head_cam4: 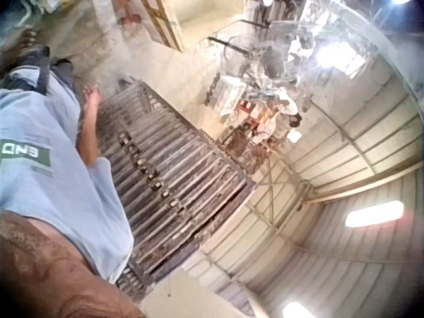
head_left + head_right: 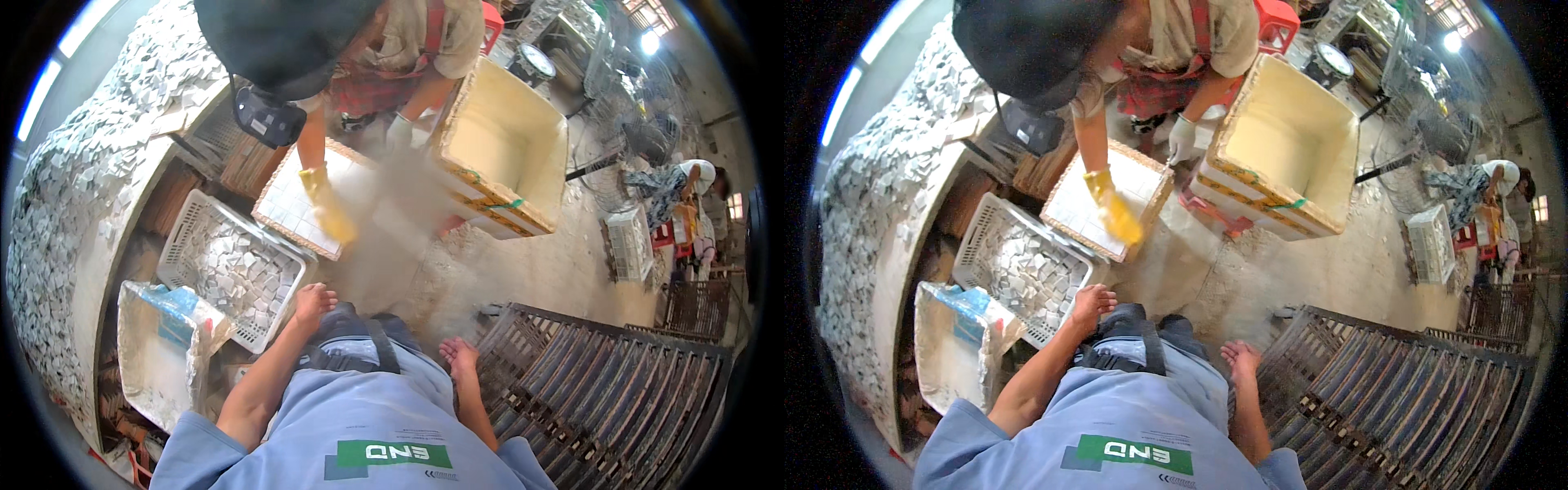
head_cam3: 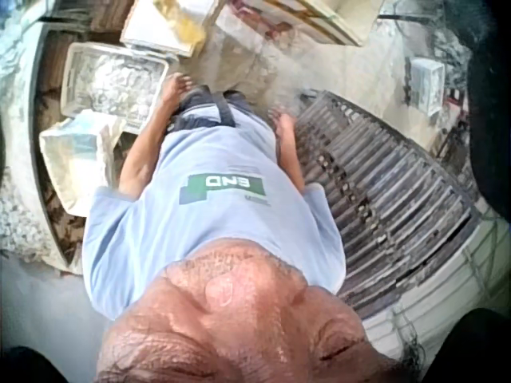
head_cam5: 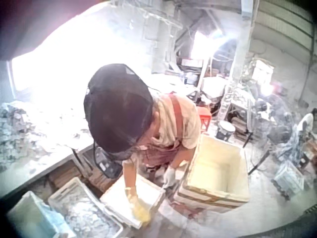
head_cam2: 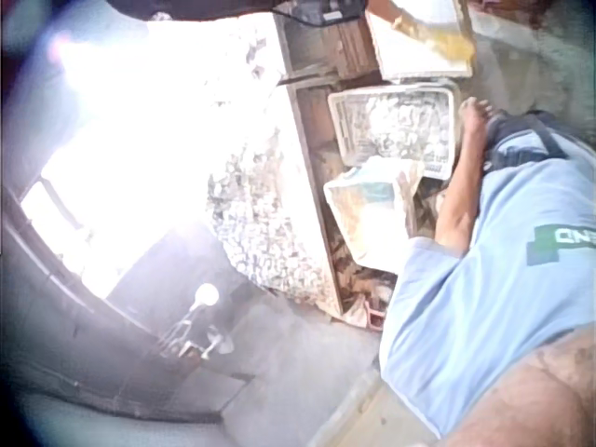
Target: The person repeatedly picks up square ceramic tiles from a table and places them onto a vertical drying rack. The tiles are handled one at a time and stacked in a vertical orientation.
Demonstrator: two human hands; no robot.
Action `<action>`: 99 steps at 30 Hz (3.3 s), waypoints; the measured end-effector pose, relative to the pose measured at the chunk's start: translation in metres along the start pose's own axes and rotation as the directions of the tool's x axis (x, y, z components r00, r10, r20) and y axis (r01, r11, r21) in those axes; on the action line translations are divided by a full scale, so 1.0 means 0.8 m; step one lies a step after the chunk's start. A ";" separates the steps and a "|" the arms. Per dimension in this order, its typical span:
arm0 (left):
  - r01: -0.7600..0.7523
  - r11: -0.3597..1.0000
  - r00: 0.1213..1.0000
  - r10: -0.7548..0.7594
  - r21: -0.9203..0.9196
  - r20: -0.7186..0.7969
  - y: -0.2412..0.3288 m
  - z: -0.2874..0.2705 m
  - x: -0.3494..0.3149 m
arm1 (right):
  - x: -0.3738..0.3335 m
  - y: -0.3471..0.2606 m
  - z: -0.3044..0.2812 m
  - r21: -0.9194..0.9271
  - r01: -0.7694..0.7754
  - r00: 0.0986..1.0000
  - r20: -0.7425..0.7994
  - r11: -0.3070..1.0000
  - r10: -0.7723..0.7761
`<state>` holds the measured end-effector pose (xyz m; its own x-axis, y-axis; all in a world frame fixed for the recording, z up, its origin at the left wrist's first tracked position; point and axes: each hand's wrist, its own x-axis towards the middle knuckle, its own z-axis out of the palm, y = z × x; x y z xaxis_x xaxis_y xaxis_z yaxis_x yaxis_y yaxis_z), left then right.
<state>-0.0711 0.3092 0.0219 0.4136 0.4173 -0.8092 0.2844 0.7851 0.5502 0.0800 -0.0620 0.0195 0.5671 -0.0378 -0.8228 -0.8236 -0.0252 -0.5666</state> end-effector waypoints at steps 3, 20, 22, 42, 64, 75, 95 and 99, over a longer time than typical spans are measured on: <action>0.015 1.000 0.996 -0.014 -0.016 0.089 0.005 0.000 0.013 | -0.018 0.005 0.002 0.003 -0.011 1.000 -0.013 1.000 0.011; 0.099 0.995 0.983 -0.095 -0.017 0.158 0.013 -0.040 0.038 | -0.053 -0.001 0.033 -0.050 -0.006 0.993 -0.115 0.999 0.000; 0.090 0.995 0.982 -0.082 -0.039 0.171 0.014 -0.045 0.042 | -0.044 -0.004 0.038 -0.058 0.012 0.995 -0.098 0.998 -0.017; 0.108 0.975 0.989 -0.084 -0.196 0.124 0.000 -0.097 0.050 | -0.014 -0.064 0.149 -0.212 0.140 0.987 0.109 0.967 -0.119; -0.098 0.866 0.935 -0.089 -0.491 -0.343 -0.034 -0.045 0.010 | 0.074 -0.149 0.303 -0.648 0.240 0.848 0.503 0.723 0.169; -0.175 0.760 0.912 -0.114 -0.625 -0.394 -0.075 0.028 0.005 | 0.116 -0.138 0.332 -0.800 0.399 0.783 0.552 0.449 0.288; -0.077 0.940 0.877 -0.095 -0.331 -0.471 -0.105 0.016 0.169 | 0.225 -0.071 0.480 -0.458 0.846 0.415 0.887 -0.273 -0.202; -0.042 0.942 0.880 -0.124 -0.334 -0.459 -0.085 0.017 0.207 | 0.278 -0.080 0.553 -0.457 0.847 0.350 0.863 -0.271 -0.363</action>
<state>-0.0100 0.3183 -0.1465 -0.0688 0.4800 -0.8745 -0.0381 0.8747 0.4831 0.2592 0.3729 -0.1471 0.4983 0.8584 -0.1215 0.7030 -0.4821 -0.5228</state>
